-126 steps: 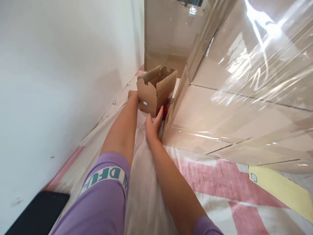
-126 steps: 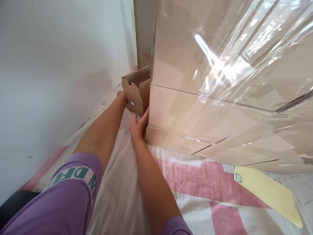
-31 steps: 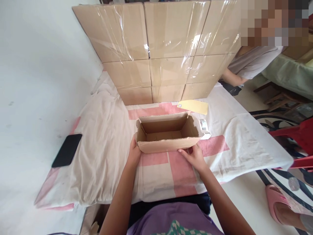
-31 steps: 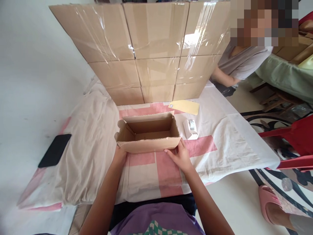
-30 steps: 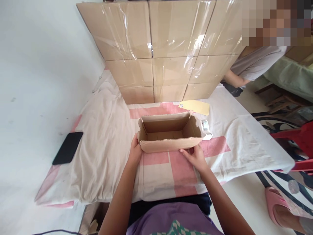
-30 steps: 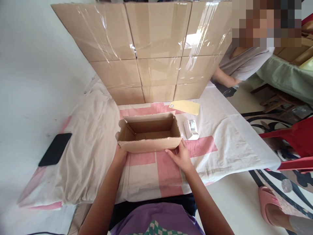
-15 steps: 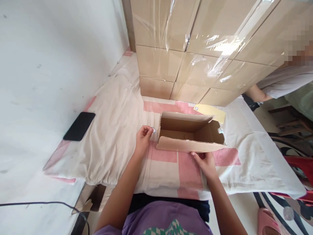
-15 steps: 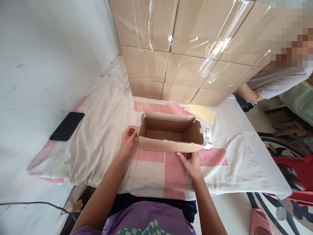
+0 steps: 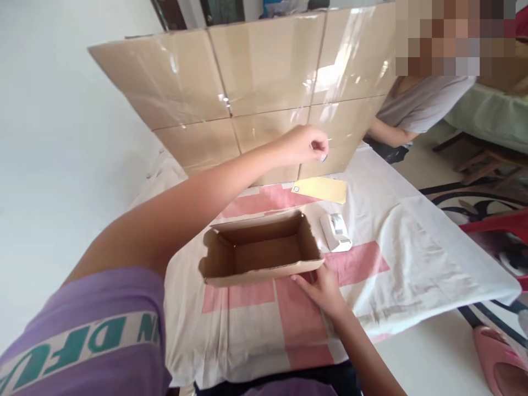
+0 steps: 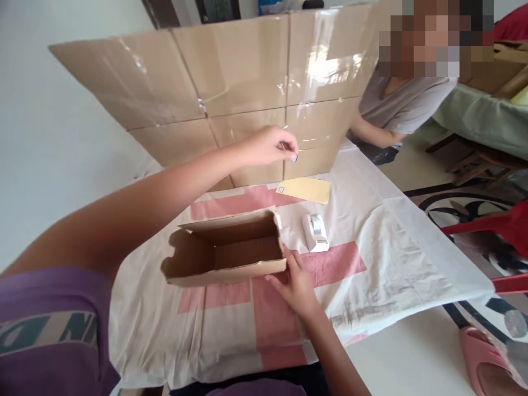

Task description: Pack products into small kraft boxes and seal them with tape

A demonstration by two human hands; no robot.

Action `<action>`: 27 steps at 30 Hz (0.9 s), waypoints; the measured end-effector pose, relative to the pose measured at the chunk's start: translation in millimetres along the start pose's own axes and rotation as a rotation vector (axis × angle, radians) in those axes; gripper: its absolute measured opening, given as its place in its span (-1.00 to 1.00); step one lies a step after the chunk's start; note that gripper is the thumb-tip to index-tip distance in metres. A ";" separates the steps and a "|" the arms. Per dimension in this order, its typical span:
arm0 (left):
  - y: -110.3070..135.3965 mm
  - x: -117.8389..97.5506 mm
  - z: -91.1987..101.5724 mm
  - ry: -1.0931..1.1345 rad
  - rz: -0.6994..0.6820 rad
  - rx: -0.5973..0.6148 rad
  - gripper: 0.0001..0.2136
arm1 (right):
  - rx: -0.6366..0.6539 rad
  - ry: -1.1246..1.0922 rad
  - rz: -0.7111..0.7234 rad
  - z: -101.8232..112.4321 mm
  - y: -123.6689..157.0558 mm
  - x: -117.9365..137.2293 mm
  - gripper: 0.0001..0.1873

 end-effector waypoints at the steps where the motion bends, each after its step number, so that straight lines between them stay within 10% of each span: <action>1: -17.2 15.3 -32.6 -0.095 0.024 0.122 -0.93 | 0.011 -0.015 0.007 -0.1 -0.2 2.8 -0.31; 7: -42.8 112.6 -149.7 -0.311 0.187 0.395 -0.85 | 0.051 -0.040 -0.001 -1.0 -1.9 6.6 -0.09; 17: -40.9 152.2 -155.8 -0.476 0.330 0.185 -0.61 | 0.109 -0.019 -0.073 -10.4 1.5 4.0 0.02; 20: -44.3 119.8 -136.7 -0.445 0.275 0.102 -0.80 | 0.102 -0.061 -0.064 -3.9 1.9 0.6 0.02; 23: -18.9 55.4 -76.2 -0.302 0.160 -0.017 -0.86 | 0.092 -0.168 -0.004 10.7 5.5 7.8 0.00; 27: 95.0 -20.4 30.2 -0.345 0.191 -0.102 -0.84 | -0.059 -0.160 0.070 49.9 -21.0 22.4 -0.15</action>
Point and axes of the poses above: each hand's wrist, its own y-axis away from the middle knuckle, its own z-axis out of the back of the hand, x = y × z, the point moved 9 cm from there along -y, towards the middle knuckle, and after that the axes turned 11 degrees about -x, right-handed, at the moved point
